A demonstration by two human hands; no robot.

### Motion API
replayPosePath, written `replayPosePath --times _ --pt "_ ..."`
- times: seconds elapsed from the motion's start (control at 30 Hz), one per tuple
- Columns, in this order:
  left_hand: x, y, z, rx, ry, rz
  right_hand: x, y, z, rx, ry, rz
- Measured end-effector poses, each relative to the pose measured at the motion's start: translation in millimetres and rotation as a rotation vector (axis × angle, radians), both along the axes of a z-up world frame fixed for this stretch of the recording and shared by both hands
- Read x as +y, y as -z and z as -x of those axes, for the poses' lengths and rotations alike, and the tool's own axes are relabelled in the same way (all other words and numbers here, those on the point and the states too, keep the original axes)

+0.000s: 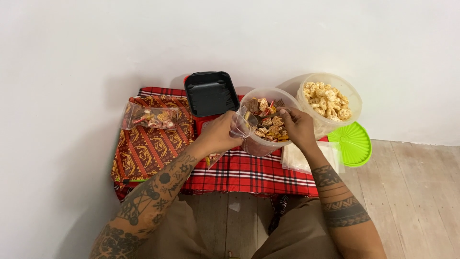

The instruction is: The person portions snacks from a large container into small plastic bags by scooping them with a spoon, then weighing each bag on a scale and adding or removing snacks until the desired weight is reached. The process is repeated for multiple bags.

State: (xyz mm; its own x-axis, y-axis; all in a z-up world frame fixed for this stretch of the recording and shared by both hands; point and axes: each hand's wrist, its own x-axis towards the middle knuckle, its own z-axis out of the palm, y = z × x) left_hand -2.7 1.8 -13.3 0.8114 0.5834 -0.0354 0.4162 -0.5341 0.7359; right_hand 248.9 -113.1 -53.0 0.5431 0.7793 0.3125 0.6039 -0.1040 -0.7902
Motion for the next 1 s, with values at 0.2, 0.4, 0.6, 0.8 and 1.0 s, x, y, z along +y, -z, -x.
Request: replayPosePath --times 0.2,0.4,0.6,0.8,1.0 --pt "0.8 1.7 -0.6 -0.013 0.022 0.005 -2.5 -7.8 -10.4 0.079 0.014 0.013" --pt "2.9 2.3 1.2 0.013 0.023 0.018 -1.5 -5.4 -3.1 0.123 0.019 0.087" --pt "1.3 4.0 0.7 -0.014 0.02 -0.041 -8.3 -27.8 -10.1 0.169 0.095 -0.105" --pt "0.3 -8.8 4.4 0.037 0.039 -0.021 -6.5 -24.6 -25.7 0.236 0.158 -0.222" --pt "3.9 -6.1 2.4 0.082 0.065 -0.02 -6.5 -26.9 -26.4 0.262 0.16 -0.309"
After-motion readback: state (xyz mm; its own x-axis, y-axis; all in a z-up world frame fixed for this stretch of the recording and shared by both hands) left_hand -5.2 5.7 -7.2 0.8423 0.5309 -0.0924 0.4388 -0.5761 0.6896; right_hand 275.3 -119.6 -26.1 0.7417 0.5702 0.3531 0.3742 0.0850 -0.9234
